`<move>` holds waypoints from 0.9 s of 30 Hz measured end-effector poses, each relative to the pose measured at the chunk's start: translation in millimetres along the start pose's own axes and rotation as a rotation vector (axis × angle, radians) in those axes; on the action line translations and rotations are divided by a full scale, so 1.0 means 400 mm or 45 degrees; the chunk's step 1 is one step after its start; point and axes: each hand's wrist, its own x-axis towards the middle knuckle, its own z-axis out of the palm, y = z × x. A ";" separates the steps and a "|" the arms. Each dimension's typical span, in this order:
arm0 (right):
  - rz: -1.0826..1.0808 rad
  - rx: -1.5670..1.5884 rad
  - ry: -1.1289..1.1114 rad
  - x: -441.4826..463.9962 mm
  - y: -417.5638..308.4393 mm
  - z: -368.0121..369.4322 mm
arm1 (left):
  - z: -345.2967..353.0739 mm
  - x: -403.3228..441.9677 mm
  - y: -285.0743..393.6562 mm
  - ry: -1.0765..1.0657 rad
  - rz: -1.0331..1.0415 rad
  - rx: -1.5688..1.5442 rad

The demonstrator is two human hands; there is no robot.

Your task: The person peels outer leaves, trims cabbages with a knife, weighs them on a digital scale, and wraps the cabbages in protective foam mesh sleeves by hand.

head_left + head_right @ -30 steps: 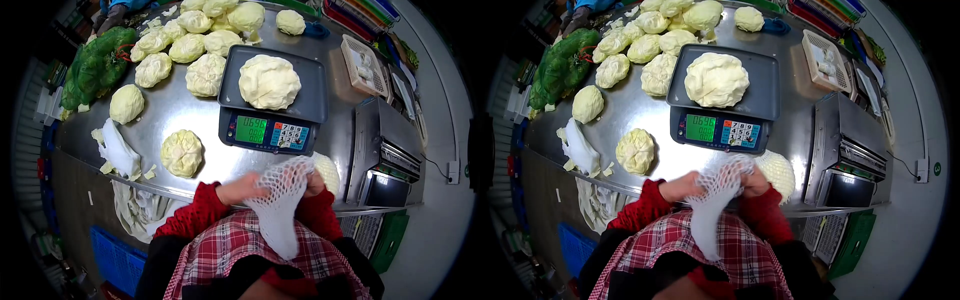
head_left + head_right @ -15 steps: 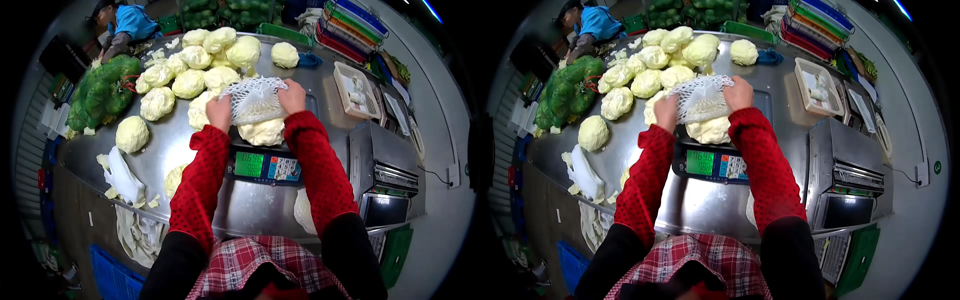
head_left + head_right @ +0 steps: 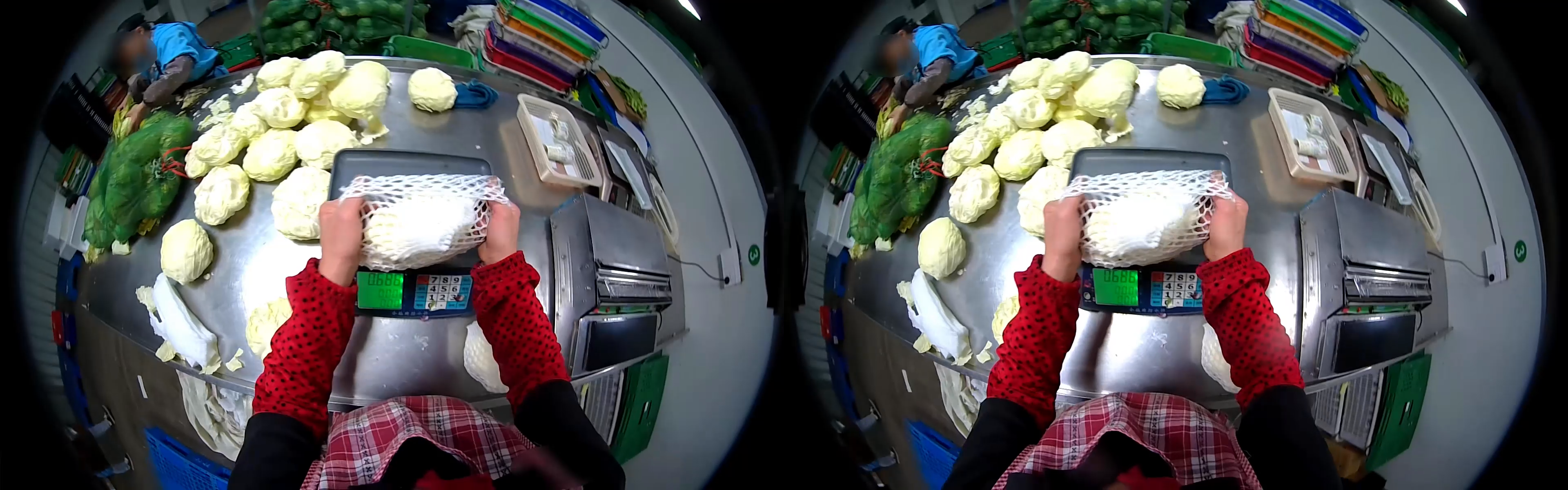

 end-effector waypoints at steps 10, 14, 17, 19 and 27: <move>0.541 0.032 -0.188 0.003 0.048 -0.091 | -0.056 -0.002 -0.074 0.124 -0.193 0.024; 0.441 -0.724 -0.074 -0.046 0.062 -0.092 | -0.123 0.008 -0.144 0.091 -0.288 0.338; 0.588 -0.496 -0.067 -0.054 0.080 -0.075 | -0.117 0.004 -0.186 0.102 -0.414 -0.064; 0.728 -0.245 -0.084 -0.046 0.088 -0.063 | -0.123 0.014 -0.173 0.089 -0.425 -0.166; 0.793 0.509 -0.272 -0.029 0.066 0.005 | -0.142 0.091 -0.214 -0.123 -0.523 -0.924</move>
